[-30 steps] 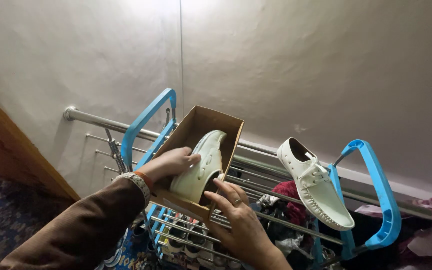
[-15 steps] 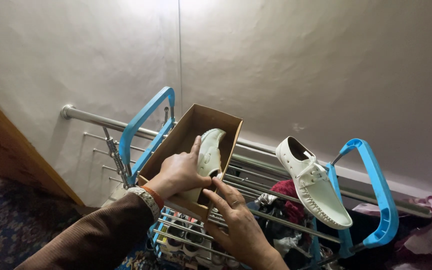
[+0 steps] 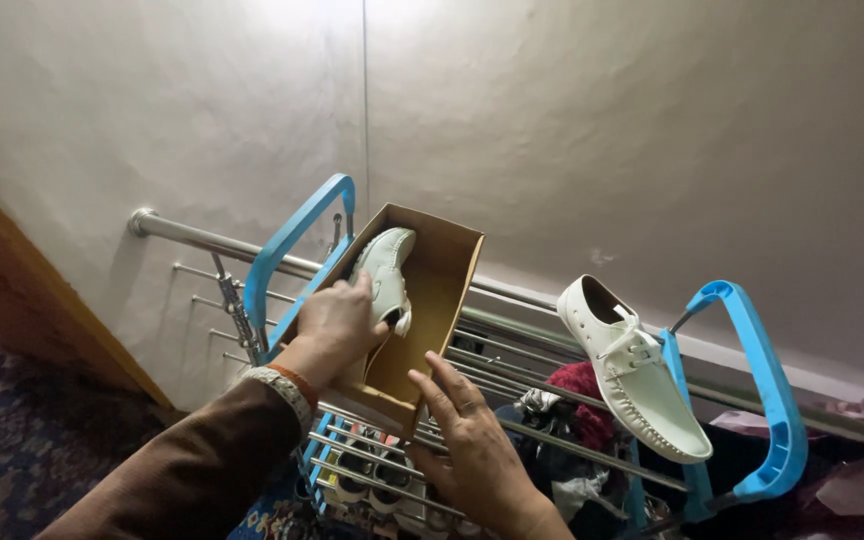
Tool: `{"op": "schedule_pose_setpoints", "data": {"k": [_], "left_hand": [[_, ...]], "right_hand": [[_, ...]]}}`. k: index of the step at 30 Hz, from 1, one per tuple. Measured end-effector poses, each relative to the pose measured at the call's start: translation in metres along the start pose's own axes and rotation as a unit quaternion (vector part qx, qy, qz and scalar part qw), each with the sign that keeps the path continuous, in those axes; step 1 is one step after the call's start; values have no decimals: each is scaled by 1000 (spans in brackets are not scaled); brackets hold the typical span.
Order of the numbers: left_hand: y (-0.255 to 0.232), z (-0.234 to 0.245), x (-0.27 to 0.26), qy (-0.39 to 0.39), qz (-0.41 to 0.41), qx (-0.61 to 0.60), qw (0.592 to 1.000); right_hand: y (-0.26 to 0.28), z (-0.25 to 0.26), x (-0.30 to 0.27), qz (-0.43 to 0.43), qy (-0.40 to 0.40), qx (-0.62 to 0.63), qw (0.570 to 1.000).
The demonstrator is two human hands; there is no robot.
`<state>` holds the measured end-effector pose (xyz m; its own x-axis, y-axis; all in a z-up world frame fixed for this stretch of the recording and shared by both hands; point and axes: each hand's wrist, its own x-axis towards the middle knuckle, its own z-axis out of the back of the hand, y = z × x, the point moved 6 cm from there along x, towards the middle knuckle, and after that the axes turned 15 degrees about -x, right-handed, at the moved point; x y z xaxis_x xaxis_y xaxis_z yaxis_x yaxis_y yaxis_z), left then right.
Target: The recorder cleans a pair of white shoes with a cloth and packs them back into a box with stuffing paper and plastic wrap.
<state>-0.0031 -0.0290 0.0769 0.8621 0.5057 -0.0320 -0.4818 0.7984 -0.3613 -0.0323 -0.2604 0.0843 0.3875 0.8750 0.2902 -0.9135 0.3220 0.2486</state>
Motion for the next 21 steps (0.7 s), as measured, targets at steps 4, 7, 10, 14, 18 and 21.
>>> {"op": "schedule_pose_setpoints", "data": {"k": [4,7,10,14,18,21], "left_hand": [[-4,6,5,-119,-68,118,983],[-12,30,-7,-216,-114,187,952],[8,32,-4,-152,-67,99,981],[14,24,-2,-61,-25,20,998],[8,31,-10,-54,-11,30,998],[2,37,-18,-68,-25,43,996]], "right_hand": [[-1,2,-1,-5,-2,8,1000],[-3,-2,0,3,-13,7,1000],[-3,-4,1,11,-30,-4,999],[-11,17,-4,34,-63,-17,997],[-72,34,-13,3,-134,-59,989],[-154,46,-34,-155,-154,-206,954]]}}
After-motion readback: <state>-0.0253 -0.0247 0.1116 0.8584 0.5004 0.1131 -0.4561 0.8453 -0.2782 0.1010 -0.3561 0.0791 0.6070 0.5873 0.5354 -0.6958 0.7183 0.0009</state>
